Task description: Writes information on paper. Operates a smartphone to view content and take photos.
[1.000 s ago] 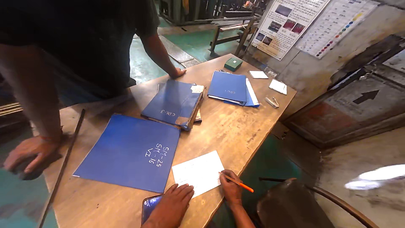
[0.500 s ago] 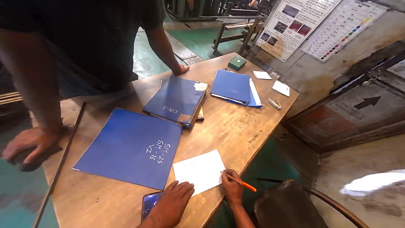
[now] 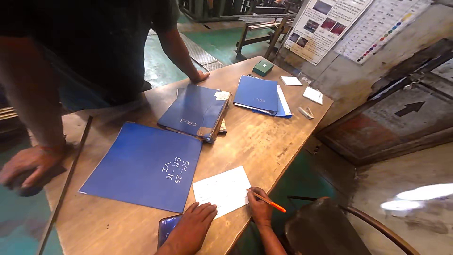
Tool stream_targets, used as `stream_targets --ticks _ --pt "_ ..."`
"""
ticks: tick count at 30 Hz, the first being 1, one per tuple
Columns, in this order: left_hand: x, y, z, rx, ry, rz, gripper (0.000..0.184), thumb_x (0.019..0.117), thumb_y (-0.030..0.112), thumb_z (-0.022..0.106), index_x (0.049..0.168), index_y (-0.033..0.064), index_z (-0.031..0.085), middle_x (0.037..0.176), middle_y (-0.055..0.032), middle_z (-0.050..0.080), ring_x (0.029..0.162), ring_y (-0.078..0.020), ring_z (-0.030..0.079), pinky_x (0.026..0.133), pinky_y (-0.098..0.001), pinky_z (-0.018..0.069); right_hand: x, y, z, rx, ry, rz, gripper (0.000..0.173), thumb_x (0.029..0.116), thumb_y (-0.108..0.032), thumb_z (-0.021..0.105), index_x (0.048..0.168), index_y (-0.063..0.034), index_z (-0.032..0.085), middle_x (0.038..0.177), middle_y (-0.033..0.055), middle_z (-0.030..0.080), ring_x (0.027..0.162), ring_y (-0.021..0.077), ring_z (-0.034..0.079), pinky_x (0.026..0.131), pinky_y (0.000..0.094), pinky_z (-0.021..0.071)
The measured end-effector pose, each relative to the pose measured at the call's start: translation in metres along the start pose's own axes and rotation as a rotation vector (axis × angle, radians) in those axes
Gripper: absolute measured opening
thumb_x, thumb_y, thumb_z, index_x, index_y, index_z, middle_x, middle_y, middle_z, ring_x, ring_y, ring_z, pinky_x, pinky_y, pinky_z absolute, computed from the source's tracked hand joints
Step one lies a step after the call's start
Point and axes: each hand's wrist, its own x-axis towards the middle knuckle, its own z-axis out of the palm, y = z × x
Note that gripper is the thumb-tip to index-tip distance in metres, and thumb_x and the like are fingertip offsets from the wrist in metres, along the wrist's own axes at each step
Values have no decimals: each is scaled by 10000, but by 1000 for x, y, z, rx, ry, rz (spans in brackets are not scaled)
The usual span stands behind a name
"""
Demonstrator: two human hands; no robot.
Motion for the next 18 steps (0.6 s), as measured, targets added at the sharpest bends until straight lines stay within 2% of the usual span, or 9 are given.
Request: stream_targets --ticks 5,10,18 --pt "0 -1 0 -12 -6 -3 348 1058 207 455 1343 182 653 1446 37 609 1387 -191 533 1135 -503 434 -1 -1 0 -3 -2 -5 129 856 -170 715 915 -67 763 792 15 731 709 83 682 682 302 569" --pt "0 0 -4 -52 -37 -11 364 1041 161 475 1368 170 637 1467 16 595 1403 -212 519 1147 -533 413 1 0 -2 4 -38 8 144 861 -146 712 938 -29 745 817 53 725 736 114 683 709 322 571" --pt "-1 -2 0 -26 -5 6 360 1030 170 486 1352 175 646 1451 30 606 1388 -200 531 1133 -514 433 0 -2 -1 12 -18 27 120 876 -148 703 929 -50 747 793 22 716 698 70 661 670 268 555"
